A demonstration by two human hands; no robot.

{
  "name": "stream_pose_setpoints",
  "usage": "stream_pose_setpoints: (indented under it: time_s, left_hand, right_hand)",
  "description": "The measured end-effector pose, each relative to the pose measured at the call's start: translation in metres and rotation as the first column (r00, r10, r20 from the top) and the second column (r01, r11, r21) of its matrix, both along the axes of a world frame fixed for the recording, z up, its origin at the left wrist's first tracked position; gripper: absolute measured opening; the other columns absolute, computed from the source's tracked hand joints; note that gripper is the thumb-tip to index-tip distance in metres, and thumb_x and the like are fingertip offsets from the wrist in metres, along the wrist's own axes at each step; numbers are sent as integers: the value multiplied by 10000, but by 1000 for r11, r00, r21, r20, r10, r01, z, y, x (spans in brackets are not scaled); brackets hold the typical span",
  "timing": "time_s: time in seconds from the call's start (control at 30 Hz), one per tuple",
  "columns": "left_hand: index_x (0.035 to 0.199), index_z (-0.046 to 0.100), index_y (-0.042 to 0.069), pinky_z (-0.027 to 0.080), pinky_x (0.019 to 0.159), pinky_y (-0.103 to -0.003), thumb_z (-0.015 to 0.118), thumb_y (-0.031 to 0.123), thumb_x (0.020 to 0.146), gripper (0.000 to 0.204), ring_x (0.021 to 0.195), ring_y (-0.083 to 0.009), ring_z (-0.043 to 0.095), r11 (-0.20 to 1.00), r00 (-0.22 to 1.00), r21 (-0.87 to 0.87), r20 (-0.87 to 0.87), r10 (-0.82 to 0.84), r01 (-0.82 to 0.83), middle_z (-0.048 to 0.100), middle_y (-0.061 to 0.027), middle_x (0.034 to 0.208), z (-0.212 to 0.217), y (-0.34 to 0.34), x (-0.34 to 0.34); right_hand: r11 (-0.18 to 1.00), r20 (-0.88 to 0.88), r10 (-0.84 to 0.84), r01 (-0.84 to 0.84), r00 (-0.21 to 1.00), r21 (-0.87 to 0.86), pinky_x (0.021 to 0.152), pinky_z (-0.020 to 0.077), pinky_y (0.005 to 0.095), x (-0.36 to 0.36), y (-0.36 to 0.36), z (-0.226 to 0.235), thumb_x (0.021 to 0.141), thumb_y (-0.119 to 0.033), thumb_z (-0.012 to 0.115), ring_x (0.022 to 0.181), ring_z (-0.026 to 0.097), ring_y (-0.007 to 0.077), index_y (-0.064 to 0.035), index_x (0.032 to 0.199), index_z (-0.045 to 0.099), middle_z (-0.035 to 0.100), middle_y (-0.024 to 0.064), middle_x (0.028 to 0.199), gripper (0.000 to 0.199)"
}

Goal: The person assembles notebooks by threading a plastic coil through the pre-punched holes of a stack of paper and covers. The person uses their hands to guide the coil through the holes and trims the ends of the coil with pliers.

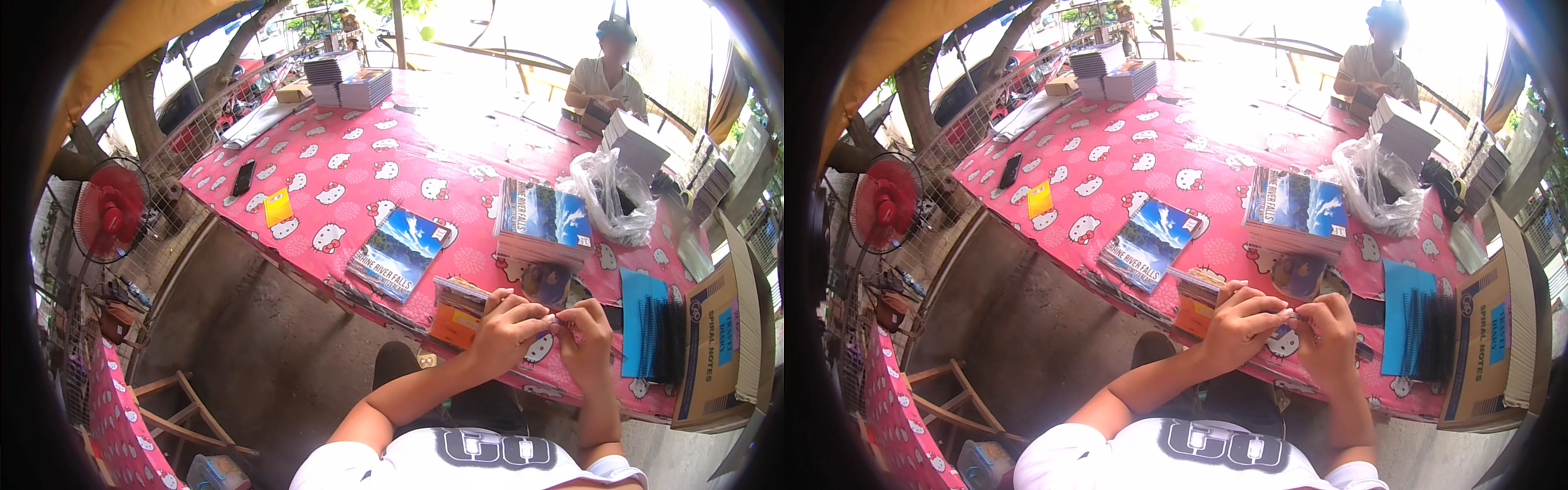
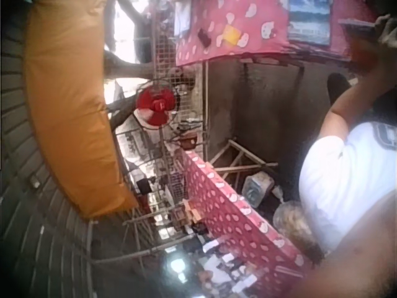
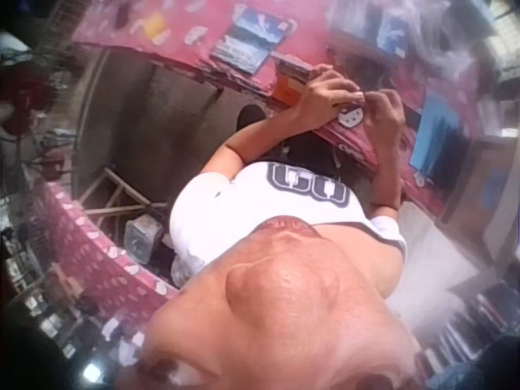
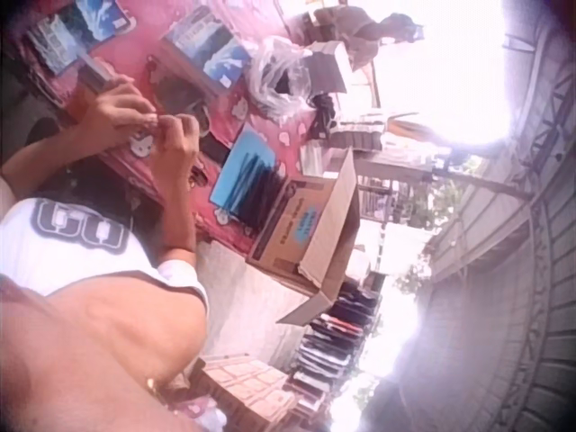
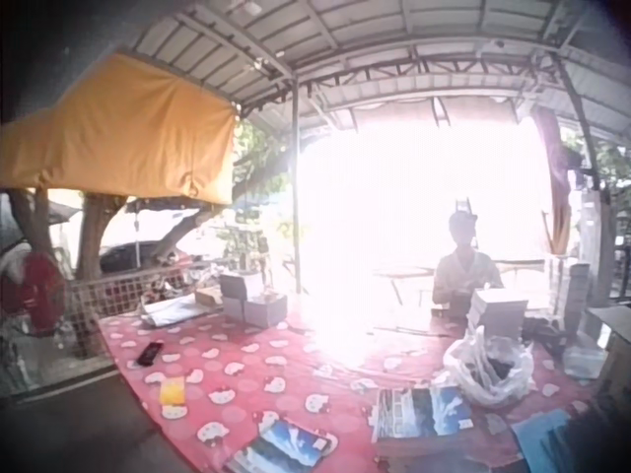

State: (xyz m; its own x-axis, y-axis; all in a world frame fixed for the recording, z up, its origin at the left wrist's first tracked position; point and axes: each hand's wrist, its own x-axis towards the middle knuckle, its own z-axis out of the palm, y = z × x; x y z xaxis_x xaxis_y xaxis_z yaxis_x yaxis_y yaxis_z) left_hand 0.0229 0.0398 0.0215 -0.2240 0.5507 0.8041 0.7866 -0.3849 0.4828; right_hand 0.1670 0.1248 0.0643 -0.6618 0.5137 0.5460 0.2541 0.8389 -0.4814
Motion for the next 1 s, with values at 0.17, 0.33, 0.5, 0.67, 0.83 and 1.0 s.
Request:
stream_pose_setpoints:
  time_s: [0.17, 0.33, 0.5, 0.67, 0.83, 1.0]
  left_hand:
    - [871, 728, 122, 391, 878, -383, 743, 71, 713, 167, 832, -165, 611, 1000, 1000, -10, 5, -1, 1, 683, -10, 895, 0, 0, 0]
    - [893, 697, 103, 403, 862, -372, 736, 57, 720, 182, 805, -187, 616, 1000, 1000, 21, 15, -18, 18, 679, -22, 890, -2, 0, 0]
    - [931, 627, 85, 411, 844, -367, 731, 53, 723, 235, 808, -223, 623, 1000, 994, -26, 108, 7, -4, 673, -35, 876, 0, -1, 2]
    - [912, 599, 80, 414, 837, -376, 724, 49, 724, 228, 849, -244, 619, 1000, 992, -7, 124, 14, -13, 664, -55, 924, -1, 0, 2]
    - [929, 584, 73, 417, 835, -377, 724, 59, 730, 244, 910, -269, 605, 998, 997, -56, 77, 0, 4, 643, -79, 972, 1, -3, -1]
    - [939, 583, 74, 418, 838, -378, 727, 76, 735, 249, 912, -268, 604, 999, 994, -37, 105, 9, -5, 637, -81, 976, -2, -1, 0]
  right_hand:
    - [1000, 52, 2, -2, 999, -10, 622, 446, 381, 0, -3, 7, 730, -5, 685, 699, 558, 280, -30, 904, 618, 544, 103, 784, 188]
    - [998, 32, 61, -62, 998, 12, 638, 441, 391, 3, 4, -2, 749, -42, 683, 743, 559, 281, -34, 899, 620, 555, 103, 804, 163]
    - [999, 31, 17, -18, 999, 36, 656, 435, 383, -2, -1, -7, 753, -71, 694, 754, 555, 288, -29, 891, 615, 565, 104, 832, 165]
    - [1000, 10, 25, -25, 1000, -1, 692, 426, 386, -6, -3, 1, 756, -81, 698, 763, 555, 284, -29, 890, 605, 559, 108, 851, 172]
    - [989, 39, 30, -35, 999, 145, 702, 419, 394, -5, 2, -6, 773, -139, 698, 752, 544, 292, -26, 883, 585, 541, 120, 873, 195]
    - [997, -10, -2, 2, 1000, 75, 687, 413, 398, -10, -4, -6, 786, -152, 685, 735, 530, 304, -33, 825, 572, 526, 116, 793, 168]
